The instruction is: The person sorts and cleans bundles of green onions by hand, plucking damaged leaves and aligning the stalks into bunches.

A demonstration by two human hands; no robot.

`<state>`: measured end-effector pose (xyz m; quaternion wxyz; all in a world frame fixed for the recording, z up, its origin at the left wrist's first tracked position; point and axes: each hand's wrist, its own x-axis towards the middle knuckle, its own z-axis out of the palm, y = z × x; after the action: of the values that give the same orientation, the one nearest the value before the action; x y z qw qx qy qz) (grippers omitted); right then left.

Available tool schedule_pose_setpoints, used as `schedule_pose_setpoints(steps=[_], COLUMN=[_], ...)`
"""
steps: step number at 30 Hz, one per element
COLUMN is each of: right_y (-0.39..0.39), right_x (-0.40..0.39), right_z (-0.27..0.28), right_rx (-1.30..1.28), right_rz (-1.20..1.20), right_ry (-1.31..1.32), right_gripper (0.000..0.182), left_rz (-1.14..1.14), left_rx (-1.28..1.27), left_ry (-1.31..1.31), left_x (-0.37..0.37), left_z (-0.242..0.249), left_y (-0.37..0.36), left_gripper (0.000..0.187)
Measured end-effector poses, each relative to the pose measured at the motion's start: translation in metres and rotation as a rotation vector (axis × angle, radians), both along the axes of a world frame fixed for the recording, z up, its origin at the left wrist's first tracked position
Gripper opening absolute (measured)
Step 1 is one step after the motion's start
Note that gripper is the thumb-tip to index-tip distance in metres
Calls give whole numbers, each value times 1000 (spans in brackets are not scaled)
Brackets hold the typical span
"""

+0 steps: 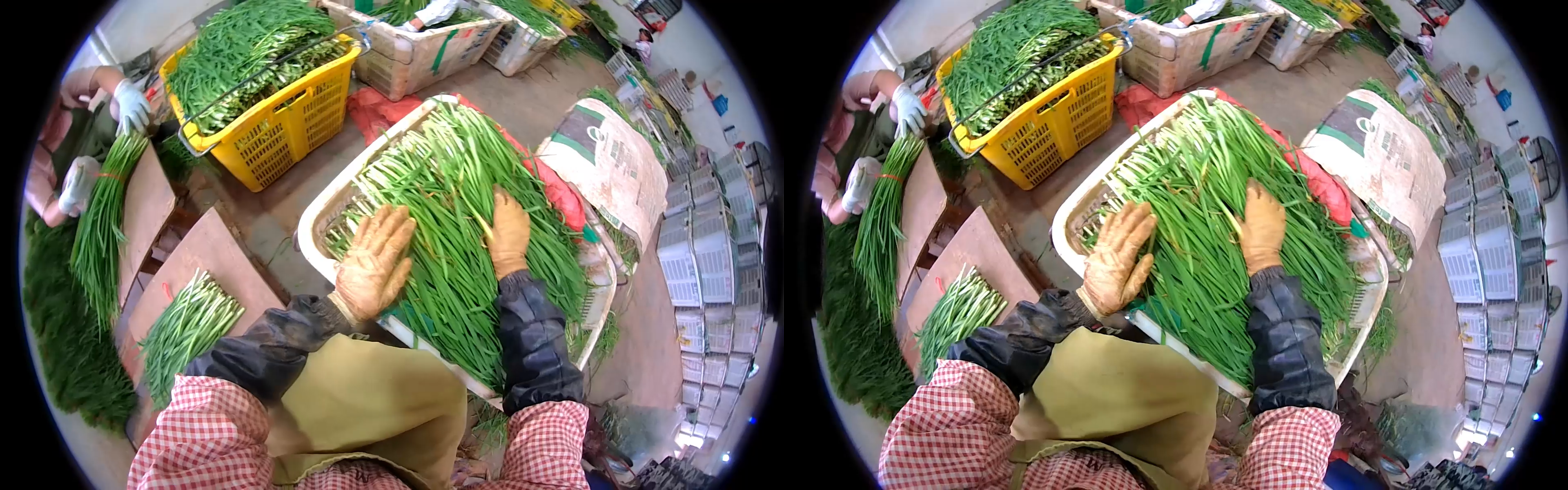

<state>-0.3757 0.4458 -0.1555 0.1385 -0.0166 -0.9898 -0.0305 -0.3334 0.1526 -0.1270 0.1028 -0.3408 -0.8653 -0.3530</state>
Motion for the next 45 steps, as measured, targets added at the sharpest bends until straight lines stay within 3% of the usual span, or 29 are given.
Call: schedule_pose_setpoints(steps=[5, 6, 8, 9, 10, 12, 14, 16, 18, 19, 20, 24, 26, 28, 29, 30, 33, 36, 37, 40, 41, 43, 45], right_y=[-5, -3, -13, -7, 1, 22, 38, 75, 121, 124, 127, 115, 125, 136, 132, 148, 98, 88, 83, 147, 142, 119, 130], right_x=[0, -8, -2, 5, 8, 9, 14, -2, -29, -36, -51, -99, -111, -109, -96, -102, -70, -41, -35, -48, -46, -39, -39], right_z=[-2, -1, 24, 14, 11, 21, 54, 56, 27, 24, 23, 3, -9, -30, -29, -50, -9, -28, -17, -89, -80, -56, -62], right_rx=[31, -36, -136, -65, -142, -290, -893, -994, -737, -817, -551, -210, -247, -503, -806, -512, -378, -550, -808, -961, -962, -1344, -1300], right_rz=[-23, -66, -113, -13, 136, 308, 183, 8, -153, -133, -148, -233, -203, -177, -107, -93, -275, -371, -409, -160, -161, -275, -285], right_ry=[-30, -165, -256, -83, 80, 37, 0, 54, -37, -158, -344, -467, -583, -601, -525, -431, -393, -66, -20, 34, 44, 88, 48], right_gripper=[72, 73, 71, 72, 73, 67, 56, 47, 42, 43, 52, 50, 48, 51, 53, 50, 42, 42, 40, 40, 40, 35, 32], left_rz=[-175, -221, -108, -39, 31, 135, 156, 153, 189, 190, 192, 252, 240, 237, 250, 262, 243, 238, 235, 224, 212, 213, 173], left_rx=[109, 128, -28, -59, -93, -409, -438, -480, -467, -458, -452, -372, -384, -374, -357, -340, -325, -320, -289, -245, -238, -215, -120], left_ry=[201, 258, 380, 253, 130, -30, 54, 5, 80, 88, 94, 235, 191, 158, 192, 227, 194, 209, 235, 276, 283, 362, 221], left_x=[-53, -76, -128, -152, -164, -170, -168, -158, -153, -150, -148, -134, -128, -127, -125, -124, -119, -113, -113, -115, -118, -119, -125], left_z=[54, 59, 33, 17, 9, -11, -23, -13, -15, -14, -14, -22, -18, -18, -20, -22, -18, -17, -17, -17, -16, -8, 19], left_y=[81, 107, 160, 171, 174, 166, 157, 149, 148, 147, 144, 136, 133, 133, 132, 131, 125, 125, 125, 128, 130, 132, 135], left_gripper=[59, 59, 56, 53, 51, 47, 47, 47, 48, 47, 46, 41, 40, 39, 39, 39, 40, 41, 41, 40, 40, 35, 31])
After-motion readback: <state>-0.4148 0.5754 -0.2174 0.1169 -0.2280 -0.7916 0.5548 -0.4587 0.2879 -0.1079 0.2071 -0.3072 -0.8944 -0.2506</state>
